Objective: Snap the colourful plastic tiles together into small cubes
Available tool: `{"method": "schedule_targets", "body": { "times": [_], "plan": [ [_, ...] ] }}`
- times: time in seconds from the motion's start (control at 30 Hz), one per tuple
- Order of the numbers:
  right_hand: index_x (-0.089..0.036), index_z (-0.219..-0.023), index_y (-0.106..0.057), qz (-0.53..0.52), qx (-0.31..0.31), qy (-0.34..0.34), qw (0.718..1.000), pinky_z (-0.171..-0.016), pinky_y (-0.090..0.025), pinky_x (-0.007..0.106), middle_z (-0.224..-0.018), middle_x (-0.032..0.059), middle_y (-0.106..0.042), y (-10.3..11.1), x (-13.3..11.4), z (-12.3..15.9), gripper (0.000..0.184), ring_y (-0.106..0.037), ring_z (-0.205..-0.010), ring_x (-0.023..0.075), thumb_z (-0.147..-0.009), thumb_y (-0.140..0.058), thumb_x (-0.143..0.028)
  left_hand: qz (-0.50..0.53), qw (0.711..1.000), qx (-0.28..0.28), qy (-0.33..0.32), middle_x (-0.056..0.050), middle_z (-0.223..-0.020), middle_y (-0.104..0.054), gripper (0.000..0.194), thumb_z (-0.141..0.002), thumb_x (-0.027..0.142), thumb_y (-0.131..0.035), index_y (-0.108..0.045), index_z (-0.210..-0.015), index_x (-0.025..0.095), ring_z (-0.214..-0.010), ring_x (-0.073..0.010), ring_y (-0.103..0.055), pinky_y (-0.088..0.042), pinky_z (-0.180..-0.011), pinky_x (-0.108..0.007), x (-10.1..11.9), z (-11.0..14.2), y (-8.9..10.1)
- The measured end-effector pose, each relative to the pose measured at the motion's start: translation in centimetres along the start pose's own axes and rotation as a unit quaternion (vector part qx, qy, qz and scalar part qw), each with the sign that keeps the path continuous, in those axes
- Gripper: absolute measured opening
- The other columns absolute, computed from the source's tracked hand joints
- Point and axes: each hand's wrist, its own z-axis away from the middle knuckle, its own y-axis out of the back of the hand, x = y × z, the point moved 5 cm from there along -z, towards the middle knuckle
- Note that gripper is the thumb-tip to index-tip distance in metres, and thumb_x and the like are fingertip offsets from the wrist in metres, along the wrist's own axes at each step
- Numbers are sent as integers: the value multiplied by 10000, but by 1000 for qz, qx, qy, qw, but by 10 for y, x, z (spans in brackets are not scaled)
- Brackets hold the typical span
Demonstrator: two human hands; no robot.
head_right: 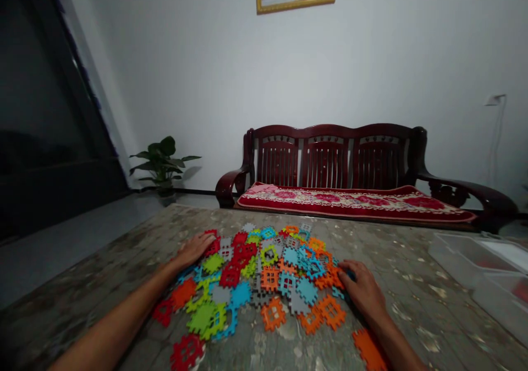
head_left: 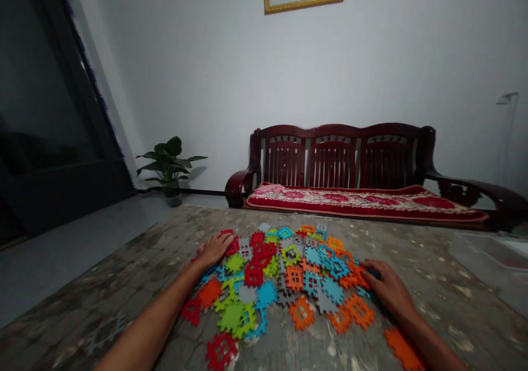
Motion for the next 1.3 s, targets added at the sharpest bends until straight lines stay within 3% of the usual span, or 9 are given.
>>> {"method": "schedule_targets", "body": {
  "times": [0.17,0.33,0.43,0.53,0.63,0.73,0.93,1.13,1.3],
  "plan": [
    [-218,-1041,-787,-39,-2,-11,999,-1064,-510,502,-1148,118,-771,3,1,-1,551,-697,-1128,339,-763,-554,-633,7,999,-49,-1,-76,-1624,-501,628,-1012,534,-265,-519,-1542,314,-1507,-273,-430,-298,-1231,-509,11,29,4],
    [-195,-1144,-763,-41,19,-33,998,-1035,-527,507,-1186,138,-757,7,3,0,617,-697,-1128,342,-802,-514,-644,-45,997,-44,47,-155,-1723,-301,782,-927,688,-424,-442,-1602,295,-1596,-410,-214,-157,-1232,-673,3,83,15],
    [-209,-1156,-762,22,49,4,999,-1068,-488,571,-1233,148,-739,12,-17,1,601,-662,-1182,380,-824,-491,-631,-51,994,-58,73,-153,-1749,-218,829,-912,706,-438,-377,-1635,304,-1607,-428,-151,-132,-1220,-710,-6,114,17],
    [-237,-1168,-760,61,60,84,993,-1102,-455,577,-1313,134,-707,7,-61,-1,531,-626,-1238,375,-885,-479,-588,-46,993,-65,85,-159,-1753,-193,884,-876,731,-484,-343,-1646,320,-1607,-438,-142,-157,-1199,-731,-18,134,18],
    [-229,-1189,-747,37,-14,180,983,-1107,-467,504,-1301,128,-715,-23,-122,-5,449,-632,-1238,317,-923,-505,-498,-53,989,-75,117,-187,-1748,-190,913,-870,732,-491,-332,-1652,289,-1595,-448,-185,-179,-1188,-735,-27,141,15],
    [-193,-1324,-686,31,-111,238,964,-1135,-447,477,-1383,145,-673,-72,-185,-6,470,-605,-1294,294,-953,-508,-421,-67,988,-78,115,-200,-1744,-192,888,-901,691,-468,-319,-1658,251,-1594,-429,-207,-158,-1215,-698,-20,139,9],
    [-158,-1509,-533,93,-246,259,929,-1202,-362,462,-1594,183,-489,-171,-278,-5,581,-470,-1455,318,-995,-507,-425,-30,996,-40,76,-195,-1727,-256,802,-960,597,-417,-327,-1653,204,-1597,-348,-250,-177,-1252,-602,-5,131,2],
    [-132,-1534,-486,137,-259,244,924,-1181,-367,470,-1570,225,-498,-223,-313,-19,585,-486,-1440,325,-1043,-413,-441,9,998,-59,14,-177,-1735,-244,999,-795,545,-652,-290,-1667,219,-1603,-362,-225,-194,-1257,-588,-14,150,-2],
    [-192,-1545,-485,172,-281,221,918,-1187,-310,554,-1535,219,-540,-247,-318,-22,593,-459,-1454,344,-1054,-381,-508,-35,995,-72,55,-155,-1755,-185,1004,-773,514,-674,-301,-1665,243,-1621,-357,-152,-111,-1274,-580,-1,157,-3]
  ]
}}
